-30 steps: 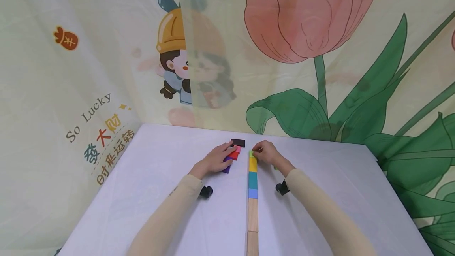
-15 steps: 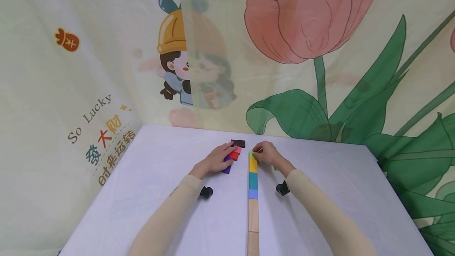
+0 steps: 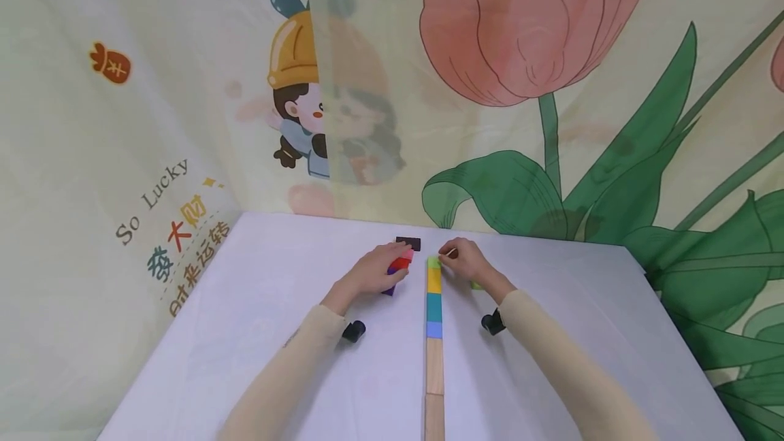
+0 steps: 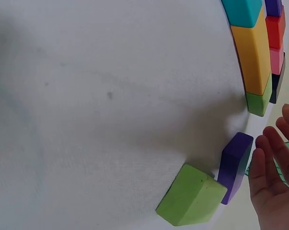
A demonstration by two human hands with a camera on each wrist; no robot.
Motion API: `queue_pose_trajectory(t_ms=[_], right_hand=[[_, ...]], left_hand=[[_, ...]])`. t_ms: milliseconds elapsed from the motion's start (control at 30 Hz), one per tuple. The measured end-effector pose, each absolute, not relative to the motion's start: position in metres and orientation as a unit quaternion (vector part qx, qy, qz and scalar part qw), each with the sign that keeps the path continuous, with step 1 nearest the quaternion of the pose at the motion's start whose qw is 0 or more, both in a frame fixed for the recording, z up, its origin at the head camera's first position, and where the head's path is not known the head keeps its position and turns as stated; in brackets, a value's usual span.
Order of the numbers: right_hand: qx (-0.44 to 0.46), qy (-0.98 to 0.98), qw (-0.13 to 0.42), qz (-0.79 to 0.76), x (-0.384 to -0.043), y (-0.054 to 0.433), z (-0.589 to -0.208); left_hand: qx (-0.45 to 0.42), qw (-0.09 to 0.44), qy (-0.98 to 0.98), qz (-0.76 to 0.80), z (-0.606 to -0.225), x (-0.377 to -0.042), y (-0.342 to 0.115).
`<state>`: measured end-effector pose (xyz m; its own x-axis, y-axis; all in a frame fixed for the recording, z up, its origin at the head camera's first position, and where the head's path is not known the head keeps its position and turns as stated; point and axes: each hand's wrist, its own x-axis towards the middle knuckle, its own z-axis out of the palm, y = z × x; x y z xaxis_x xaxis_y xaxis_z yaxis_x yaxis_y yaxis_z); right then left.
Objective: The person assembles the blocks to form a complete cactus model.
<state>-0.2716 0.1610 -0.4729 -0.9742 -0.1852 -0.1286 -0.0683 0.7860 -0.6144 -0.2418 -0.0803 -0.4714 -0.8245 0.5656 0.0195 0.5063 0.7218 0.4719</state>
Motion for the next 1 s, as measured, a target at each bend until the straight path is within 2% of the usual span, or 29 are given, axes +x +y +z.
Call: queue_pose_trajectory(t_ms=[133, 333, 500, 667, 900, 1000], right_hand=[[-0.077, 0.939, 0.102, -0.319, -0.271, 0.160, -0.474], [-0.089, 0.938, 0.106, -0.318, -0.269, 0.159, -0.478], [-0.087, 0.941, 0.096, -0.311, -0.270, 0.158, -0.482], [-0.076, 0.941, 0.090, -0.316, -0.267, 0.161, -0.482], [-0.045, 0.951, 0.036, -0.304, -0.259, 0.175, -0.471], [-0.034, 0.962, 0.030, -0.269, -0.255, 0.191, -0.465]], left_hand=[[0.317, 0.041, 0.930, 0.180, -0.458, -0.204, -0.073], [0.332, 0.040, 0.935, 0.120, -0.455, -0.134, -0.067], [0.358, 0.062, 0.925, 0.112, -0.460, -0.089, -0.057], [0.383, 0.072, 0.916, 0.098, -0.465, -0.066, -0.043], [0.421, 0.010, 0.907, 0.031, -0.462, -0.050, -0.040], [0.426, 0.007, 0.905, 0.006, -0.463, -0.047, -0.039]])
